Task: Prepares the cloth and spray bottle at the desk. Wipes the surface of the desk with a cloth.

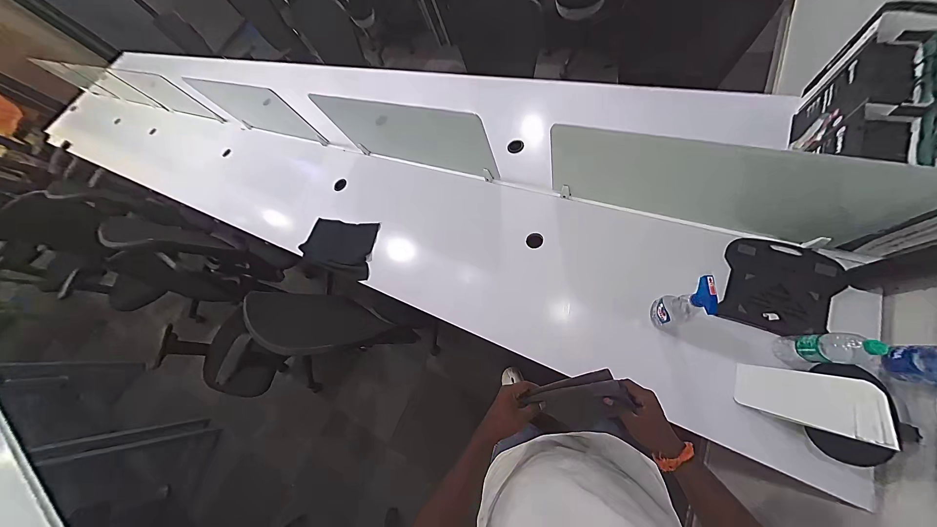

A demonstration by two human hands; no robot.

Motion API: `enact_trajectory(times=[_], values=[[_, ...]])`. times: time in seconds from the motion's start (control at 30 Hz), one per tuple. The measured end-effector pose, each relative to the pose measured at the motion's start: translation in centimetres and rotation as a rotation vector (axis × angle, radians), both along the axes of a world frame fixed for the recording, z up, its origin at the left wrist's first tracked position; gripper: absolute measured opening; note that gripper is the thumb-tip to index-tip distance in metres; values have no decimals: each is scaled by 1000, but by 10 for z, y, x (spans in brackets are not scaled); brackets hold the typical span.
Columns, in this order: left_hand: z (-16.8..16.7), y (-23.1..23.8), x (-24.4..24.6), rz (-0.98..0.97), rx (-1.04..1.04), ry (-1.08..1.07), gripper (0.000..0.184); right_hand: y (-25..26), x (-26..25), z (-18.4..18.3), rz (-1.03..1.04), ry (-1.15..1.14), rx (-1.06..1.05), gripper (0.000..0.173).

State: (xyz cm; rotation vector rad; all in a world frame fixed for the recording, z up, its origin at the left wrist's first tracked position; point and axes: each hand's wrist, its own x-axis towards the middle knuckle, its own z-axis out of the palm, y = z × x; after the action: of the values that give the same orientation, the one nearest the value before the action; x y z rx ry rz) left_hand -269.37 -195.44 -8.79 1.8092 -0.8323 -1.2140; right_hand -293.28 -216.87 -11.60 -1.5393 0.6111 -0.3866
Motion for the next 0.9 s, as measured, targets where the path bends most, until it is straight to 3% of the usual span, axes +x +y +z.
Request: enact_trajectory(times=[0.1, 0.17, 0.23, 0.3, 0.4, 0.47, 0.6, 0.9], values=[[-16, -22, -2, 114, -51, 130, 27, 4, -4, -10, -191, 35, 61, 14], [-41, -49, -4, 234, -8, 55, 37, -2, 2, -32, -356, 185, -18, 19], [-89, -75, 3, 284, 118, -202, 54, -14, 10, -74, -467, 439, -199, 44], [-142, -88, 11, 218, 258, -439, 58, -21, 7, -120, -412, 644, -392, 64], [-195, -95, 31, 116, 180, -788, 44, -1, 17, -159, -187, 724, -732, 58], [-210, -94, 43, 36, 84, -912, 39, 20, 30, -173, -47, 746, -862, 59], [-230, -92, 77, -130, -15, -1012, 41, 35, 65, -199, 103, 887, -815, 74], [-257, -117, 137, -322, 29, -1000, 53, -1, 169, -211, 39, 1000, -824, 74]])
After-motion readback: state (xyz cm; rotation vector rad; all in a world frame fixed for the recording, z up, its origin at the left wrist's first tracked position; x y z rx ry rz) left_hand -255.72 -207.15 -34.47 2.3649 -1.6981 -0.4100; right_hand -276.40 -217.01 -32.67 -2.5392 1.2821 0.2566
